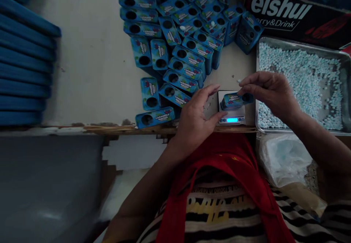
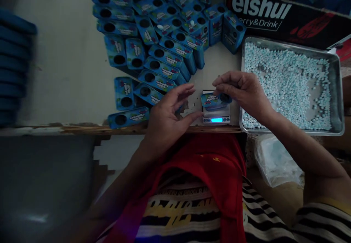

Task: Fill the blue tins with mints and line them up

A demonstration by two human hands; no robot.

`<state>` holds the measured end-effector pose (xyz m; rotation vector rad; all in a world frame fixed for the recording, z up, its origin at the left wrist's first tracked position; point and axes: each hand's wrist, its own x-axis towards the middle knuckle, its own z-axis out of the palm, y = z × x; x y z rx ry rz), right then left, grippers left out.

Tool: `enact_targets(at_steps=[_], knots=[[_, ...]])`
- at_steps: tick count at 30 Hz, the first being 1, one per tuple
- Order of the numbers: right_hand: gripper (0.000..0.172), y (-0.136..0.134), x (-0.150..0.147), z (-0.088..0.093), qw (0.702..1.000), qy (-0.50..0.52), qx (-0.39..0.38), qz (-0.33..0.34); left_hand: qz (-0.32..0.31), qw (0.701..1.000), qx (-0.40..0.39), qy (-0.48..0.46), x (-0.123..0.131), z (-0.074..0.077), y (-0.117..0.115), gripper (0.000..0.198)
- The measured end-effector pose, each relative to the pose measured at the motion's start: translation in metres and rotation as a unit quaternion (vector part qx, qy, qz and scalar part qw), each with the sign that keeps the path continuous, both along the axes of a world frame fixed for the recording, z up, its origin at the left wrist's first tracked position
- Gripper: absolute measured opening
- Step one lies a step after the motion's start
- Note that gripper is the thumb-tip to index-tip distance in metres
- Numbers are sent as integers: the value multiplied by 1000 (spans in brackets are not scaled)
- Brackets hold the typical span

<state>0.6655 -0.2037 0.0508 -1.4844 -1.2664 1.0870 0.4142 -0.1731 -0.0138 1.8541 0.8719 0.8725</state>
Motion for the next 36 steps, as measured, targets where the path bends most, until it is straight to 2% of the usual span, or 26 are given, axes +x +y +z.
enact_targets(at_steps=[8, 12, 15, 19, 23, 28, 32, 36], knots=[[37, -5, 2, -11, 997, 67, -29, -31, 30, 998, -41, 22, 24, -9, 1, 62], [35, -3, 14, -9, 996, 60, -16, -68, 29, 998, -32, 48, 38, -8, 4, 73], [28, 0, 30, -7, 993, 65, -42, -92, 31, 998, -20, 59, 42, -5, 4, 77], [30, 4, 50, -9, 993, 50, -89, -61, 29, 997, -10, 69, 41, -3, 4, 76], [30, 3, 55, -6, 990, 79, -115, -28, 27, 998, -3, 65, 38, -4, 3, 74], [39, -3, 44, 8, 994, 58, -82, -35, 27, 997, 7, 78, 36, -3, 2, 74], [34, -2, 37, 13, 998, 16, -38, -38, 26, 996, 12, 85, 36, -3, 2, 73], [32, 0, 28, 9, 1000, -9, -13, -24, 23, 996, 14, 91, 39, -3, 4, 71]])
